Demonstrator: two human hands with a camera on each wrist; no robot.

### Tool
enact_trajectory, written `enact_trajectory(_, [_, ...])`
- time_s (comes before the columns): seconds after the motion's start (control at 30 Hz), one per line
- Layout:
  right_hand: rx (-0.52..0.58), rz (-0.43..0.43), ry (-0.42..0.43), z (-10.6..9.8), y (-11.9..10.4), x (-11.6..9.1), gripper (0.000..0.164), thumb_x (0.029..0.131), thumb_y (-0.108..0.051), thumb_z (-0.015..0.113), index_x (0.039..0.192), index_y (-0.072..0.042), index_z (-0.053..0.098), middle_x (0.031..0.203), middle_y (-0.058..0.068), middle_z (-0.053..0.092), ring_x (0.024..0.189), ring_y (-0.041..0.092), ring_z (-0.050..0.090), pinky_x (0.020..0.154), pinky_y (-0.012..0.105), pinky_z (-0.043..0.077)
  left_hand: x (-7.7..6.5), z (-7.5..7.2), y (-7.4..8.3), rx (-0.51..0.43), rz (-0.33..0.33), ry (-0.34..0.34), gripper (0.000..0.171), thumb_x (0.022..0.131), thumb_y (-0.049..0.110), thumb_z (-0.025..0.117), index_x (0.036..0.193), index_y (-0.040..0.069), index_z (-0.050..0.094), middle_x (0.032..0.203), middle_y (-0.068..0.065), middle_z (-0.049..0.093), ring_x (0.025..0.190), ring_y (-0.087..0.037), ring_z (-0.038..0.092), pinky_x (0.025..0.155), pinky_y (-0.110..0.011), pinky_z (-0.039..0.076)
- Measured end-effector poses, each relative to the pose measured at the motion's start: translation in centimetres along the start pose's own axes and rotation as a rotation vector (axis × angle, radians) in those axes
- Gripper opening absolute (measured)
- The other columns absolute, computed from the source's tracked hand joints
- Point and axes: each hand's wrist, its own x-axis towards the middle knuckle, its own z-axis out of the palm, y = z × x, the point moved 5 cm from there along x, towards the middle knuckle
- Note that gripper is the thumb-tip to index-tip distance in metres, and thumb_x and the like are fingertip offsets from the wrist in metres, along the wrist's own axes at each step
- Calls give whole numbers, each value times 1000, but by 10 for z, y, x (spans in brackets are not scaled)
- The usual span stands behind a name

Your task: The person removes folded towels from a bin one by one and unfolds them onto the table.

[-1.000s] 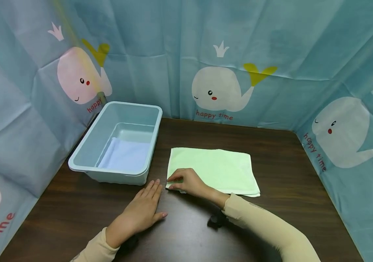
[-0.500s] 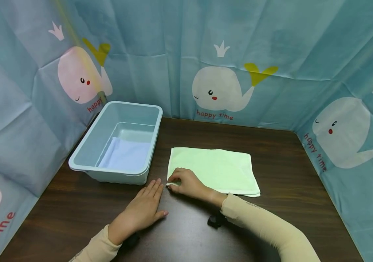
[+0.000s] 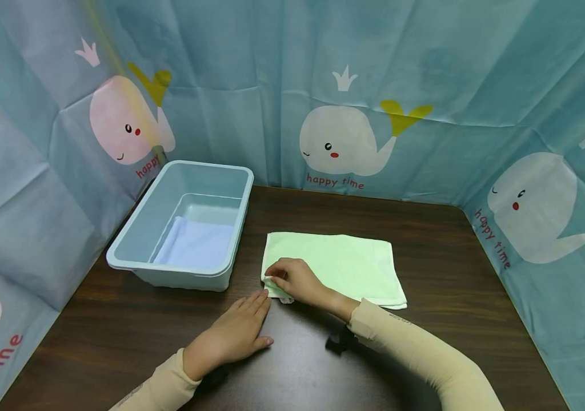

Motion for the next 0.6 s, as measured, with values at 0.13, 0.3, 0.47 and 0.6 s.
enact_trajectory(0.13, [-4, 15, 4, -3, -1, 1, 14, 92, -10, 69, 105, -12, 74, 93, -1, 74, 80, 7, 67, 73, 16, 53, 7, 4, 7, 28, 59, -4, 78, 92, 41, 67, 148, -6, 38, 159, -22, 33, 149, -38, 31, 118, -54, 32])
enact_trajectory(0.3, [1, 6, 7, -8, -1, 3, 15, 92, -9, 68, 106, -11, 74, 96, 0, 75, 83, 8, 69, 76, 18, 54, 15, 12, 11, 64, 93, -22, 80, 93, 43, 66, 150, -5, 36, 161, -20, 31, 151, -35, 30, 119, -51, 32])
enact_trajectory(0.47, [14, 3, 17, -19, 2, 9, 15, 93, -10, 68, 107, -12, 74, 98, 1, 75, 83, 8, 70, 76, 18, 55, 21, 16, 12, 125, 86, -31, 85, 89, 47, 69, 151, -2, 36, 162, -17, 31, 150, -32, 32, 118, -50, 34])
enact_trajectory(0.6, [25, 27, 30, -31, 7, 16, 15, 93, -11, 68, 107, -12, 74, 99, 1, 75, 83, 9, 70, 75, 18, 55, 23, 15, 12, 138, 85, -46, 86, 88, 47, 70, 151, 0, 36, 162, -16, 31, 150, -31, 33, 118, -50, 33])
